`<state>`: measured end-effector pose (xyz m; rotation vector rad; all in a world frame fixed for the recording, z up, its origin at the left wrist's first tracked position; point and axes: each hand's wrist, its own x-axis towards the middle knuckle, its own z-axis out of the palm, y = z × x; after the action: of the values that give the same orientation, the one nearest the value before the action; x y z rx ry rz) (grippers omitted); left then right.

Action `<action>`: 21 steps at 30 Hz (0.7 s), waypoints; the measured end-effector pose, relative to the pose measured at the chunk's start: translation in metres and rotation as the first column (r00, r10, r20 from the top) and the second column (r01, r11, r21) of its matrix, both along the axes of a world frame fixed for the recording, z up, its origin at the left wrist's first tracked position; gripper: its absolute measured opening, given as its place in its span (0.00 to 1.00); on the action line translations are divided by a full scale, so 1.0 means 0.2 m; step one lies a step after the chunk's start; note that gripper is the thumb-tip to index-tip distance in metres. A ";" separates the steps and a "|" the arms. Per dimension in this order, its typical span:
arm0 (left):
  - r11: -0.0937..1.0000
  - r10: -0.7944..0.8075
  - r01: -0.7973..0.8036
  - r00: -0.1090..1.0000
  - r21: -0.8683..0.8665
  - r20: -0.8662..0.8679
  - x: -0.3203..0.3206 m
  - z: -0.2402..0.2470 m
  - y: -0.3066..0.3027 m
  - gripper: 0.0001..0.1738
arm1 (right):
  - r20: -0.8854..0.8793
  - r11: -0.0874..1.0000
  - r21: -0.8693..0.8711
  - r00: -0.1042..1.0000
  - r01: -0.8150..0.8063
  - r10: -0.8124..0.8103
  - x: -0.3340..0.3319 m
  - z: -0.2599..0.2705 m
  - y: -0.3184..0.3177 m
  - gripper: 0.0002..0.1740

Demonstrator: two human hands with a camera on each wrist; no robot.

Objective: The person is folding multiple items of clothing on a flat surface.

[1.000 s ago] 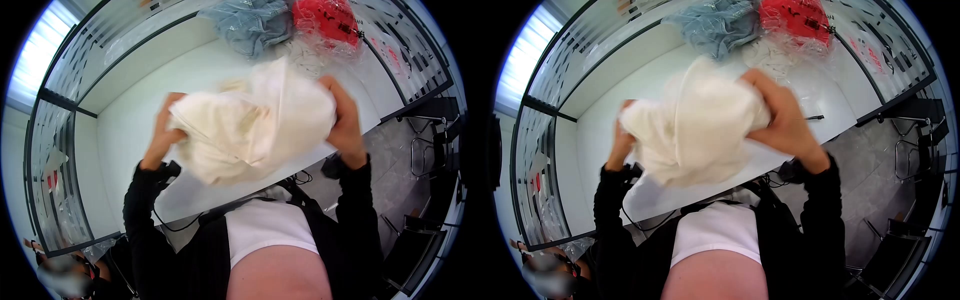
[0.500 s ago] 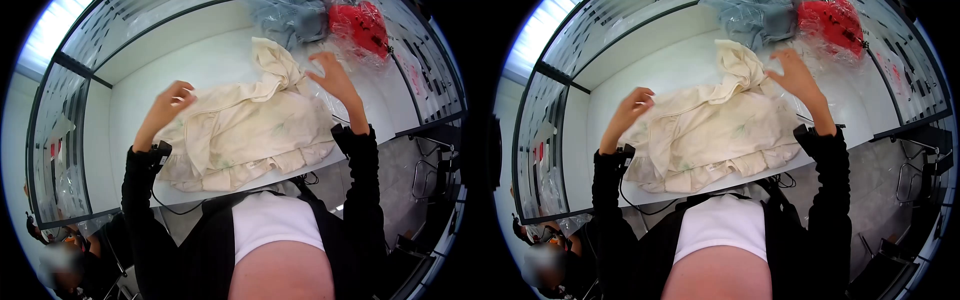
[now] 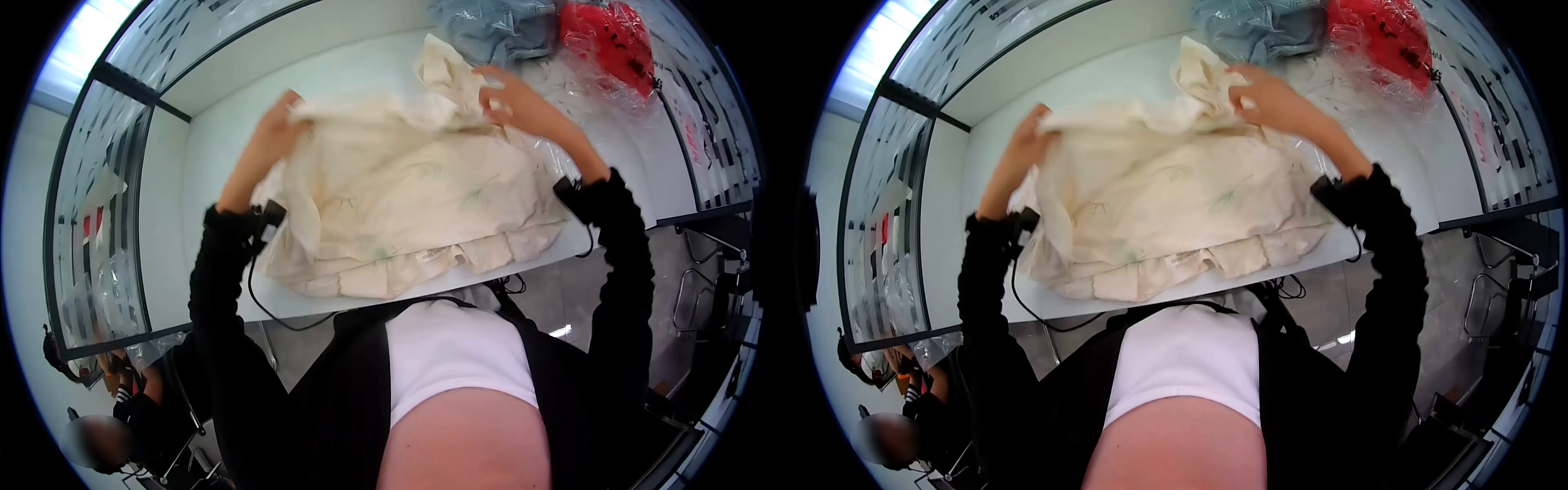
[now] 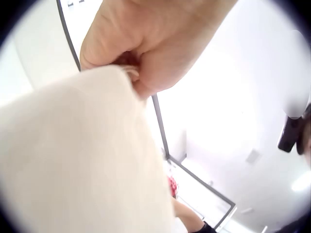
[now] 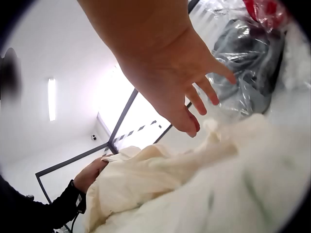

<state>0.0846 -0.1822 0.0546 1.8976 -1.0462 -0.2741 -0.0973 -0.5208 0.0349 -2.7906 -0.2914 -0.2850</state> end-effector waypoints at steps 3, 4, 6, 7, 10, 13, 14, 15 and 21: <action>0.968 0.210 -0.223 0.971 -0.118 -0.115 0.14 0.17 0.03 0.09 | 0.033 0.995 0.095 0.999 -0.010 0.007 0.11 0.17 -0.05 0.07; 0.954 0.204 -0.238 0.961 -0.183 -0.187 0.20 0.21 0.04 0.10 | 0.047 0.988 0.154 0.999 0.003 -0.010 0.13 0.22 -0.03 0.06; 0.962 0.213 -0.211 0.977 -0.174 -0.005 0.30 0.31 0.06 0.12 | -0.002 0.981 0.190 1.000 -0.027 0.028 0.10 0.27 0.06 0.06; 0.949 0.306 -0.270 0.917 -0.165 0.257 0.38 0.34 0.07 0.14 | -0.027 0.977 0.208 0.999 -0.038 0.045 0.07 0.28 0.11 0.06; 0.867 0.412 -0.486 0.574 -0.111 0.708 0.53 0.36 0.11 0.19 | -0.103 0.986 0.125 0.987 -0.107 0.120 -0.07 0.24 0.31 0.07; 0.748 0.308 -0.658 0.458 0.085 0.834 0.54 0.30 0.15 0.24 | -0.228 0.994 0.095 0.971 -0.057 0.077 -0.26 0.23 0.48 0.08; 0.748 0.172 -0.651 0.379 0.130 0.909 0.55 0.21 0.17 0.24 | -0.269 0.986 0.153 0.957 -0.071 0.110 -0.31 0.22 0.52 0.08; 0.887 0.047 -0.436 0.411 0.151 0.910 0.53 0.15 0.15 0.24 | -0.308 0.974 0.211 0.941 -0.080 0.143 -0.36 0.22 0.56 0.07; 0.807 -0.590 0.386 0.542 0.447 0.598 -0.33 -0.01 -0.25 0.24 | -0.362 0.947 0.250 0.887 -0.202 0.285 -0.50 0.05 0.70 0.17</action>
<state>0.0184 -0.2319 0.0533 1.9305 -2.2133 0.0489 -0.1972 -0.3799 0.0452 -2.4946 -0.4782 0.2928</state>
